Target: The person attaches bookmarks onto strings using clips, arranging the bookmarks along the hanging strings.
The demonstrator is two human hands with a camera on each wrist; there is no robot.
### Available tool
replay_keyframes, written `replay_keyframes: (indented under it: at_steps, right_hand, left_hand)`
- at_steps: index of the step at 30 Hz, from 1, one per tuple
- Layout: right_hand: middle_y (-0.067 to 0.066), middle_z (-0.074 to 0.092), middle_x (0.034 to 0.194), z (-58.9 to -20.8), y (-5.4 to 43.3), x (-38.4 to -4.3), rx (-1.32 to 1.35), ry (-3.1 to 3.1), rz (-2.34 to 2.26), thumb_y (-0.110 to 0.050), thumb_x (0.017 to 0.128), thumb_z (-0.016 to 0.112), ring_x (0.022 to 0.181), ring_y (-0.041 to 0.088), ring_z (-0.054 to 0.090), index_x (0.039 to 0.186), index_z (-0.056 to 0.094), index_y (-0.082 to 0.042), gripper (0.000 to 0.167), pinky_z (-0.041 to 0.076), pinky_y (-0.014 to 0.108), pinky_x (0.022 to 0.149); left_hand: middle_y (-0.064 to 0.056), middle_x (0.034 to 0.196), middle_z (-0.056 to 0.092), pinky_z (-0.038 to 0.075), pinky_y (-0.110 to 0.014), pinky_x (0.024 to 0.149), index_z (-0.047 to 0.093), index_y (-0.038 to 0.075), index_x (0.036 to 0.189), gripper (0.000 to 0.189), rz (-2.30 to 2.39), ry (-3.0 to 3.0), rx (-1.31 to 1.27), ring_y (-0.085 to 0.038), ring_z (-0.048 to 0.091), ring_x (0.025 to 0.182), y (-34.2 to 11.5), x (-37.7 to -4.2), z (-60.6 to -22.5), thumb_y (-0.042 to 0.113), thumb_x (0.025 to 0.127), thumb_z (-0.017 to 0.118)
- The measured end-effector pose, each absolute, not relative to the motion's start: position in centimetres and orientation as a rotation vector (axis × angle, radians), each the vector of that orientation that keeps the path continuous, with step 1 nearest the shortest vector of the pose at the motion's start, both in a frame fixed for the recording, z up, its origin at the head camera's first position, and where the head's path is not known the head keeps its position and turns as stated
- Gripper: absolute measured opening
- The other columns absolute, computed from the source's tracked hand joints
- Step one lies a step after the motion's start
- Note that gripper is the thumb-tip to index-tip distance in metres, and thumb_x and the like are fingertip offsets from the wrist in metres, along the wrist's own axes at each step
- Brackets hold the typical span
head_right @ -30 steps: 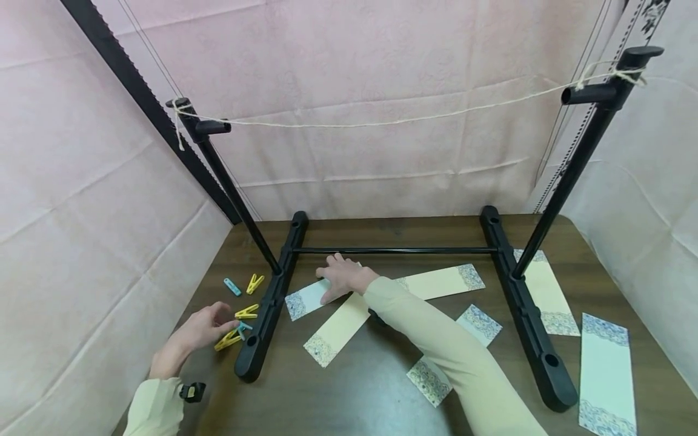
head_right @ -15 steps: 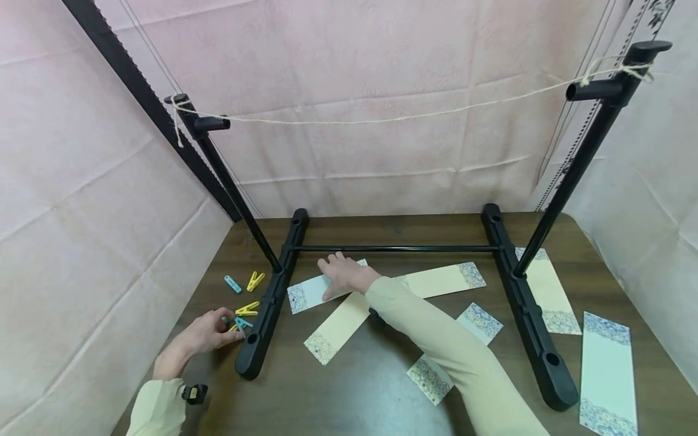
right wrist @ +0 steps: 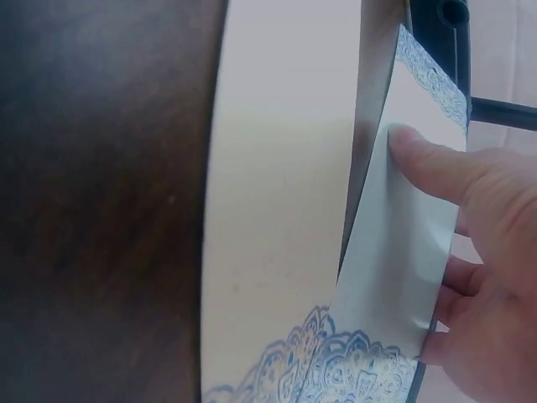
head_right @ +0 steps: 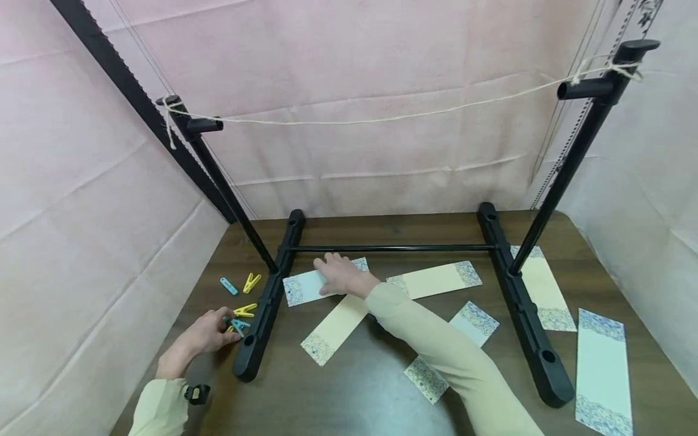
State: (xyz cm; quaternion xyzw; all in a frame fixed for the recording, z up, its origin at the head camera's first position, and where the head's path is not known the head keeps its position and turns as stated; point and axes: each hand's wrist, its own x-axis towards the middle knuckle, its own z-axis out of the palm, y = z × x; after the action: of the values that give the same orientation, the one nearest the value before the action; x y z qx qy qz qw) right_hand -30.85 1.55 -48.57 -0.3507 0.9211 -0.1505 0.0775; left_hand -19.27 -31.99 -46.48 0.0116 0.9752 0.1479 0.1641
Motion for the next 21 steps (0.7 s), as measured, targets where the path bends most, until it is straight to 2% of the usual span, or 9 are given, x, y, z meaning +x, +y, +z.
replay_keyframes:
  at_steps: [8,14,18,21]
  right_hand:
    - [0.003,0.058,0.105,-48.29,1.30,-30.56,-1.096,2.816,-0.374,-0.033,0.092,0.069,0.088,0.017,0.049,0.125,0.048,-0.016,0.043,0.042,0.032,0.077]
    - [0.006,0.062,0.113,-48.30,1.62,-30.37,-1.131,2.812,-0.404,-0.027,0.095,0.065,0.096,0.019,0.055,0.131,0.052,-0.015,0.040,0.047,0.035,0.084]
    - [0.007,0.063,0.115,-48.29,1.79,-30.24,-1.150,2.815,-0.447,-0.022,0.096,0.063,0.098,0.020,0.058,0.133,0.055,-0.014,0.038,0.049,0.035,0.085]
    - [0.007,0.064,0.114,-48.21,1.93,-30.05,-1.170,2.820,-0.477,-0.020,0.097,0.062,0.097,0.020,0.059,0.131,0.057,-0.014,0.035,0.050,0.034,0.083]
  left_hand:
    - [-0.009,0.089,0.062,0.045,-0.033,0.063,0.060,0.002,0.115,0.033,0.443,2.797,0.042,-0.019,0.054,0.074,-31.86,-19.59,-46.23,0.018,0.089,0.072]
    - [-0.008,0.087,0.060,0.043,-0.032,0.059,0.062,0.002,0.113,0.025,0.462,2.810,0.076,-0.018,0.052,0.071,-31.71,-19.60,-46.29,0.013,0.091,0.068]
    - [-0.013,0.094,0.061,0.047,-0.038,0.065,0.064,0.001,0.113,0.023,0.439,2.864,0.096,-0.023,0.054,0.080,-31.84,-19.65,-46.05,0.013,0.094,0.061]
    - [-0.015,0.099,0.063,0.048,-0.038,0.068,0.067,0.000,0.110,0.022,0.426,2.915,0.109,-0.023,0.055,0.083,-31.96,-19.72,-45.81,0.013,0.095,0.057]
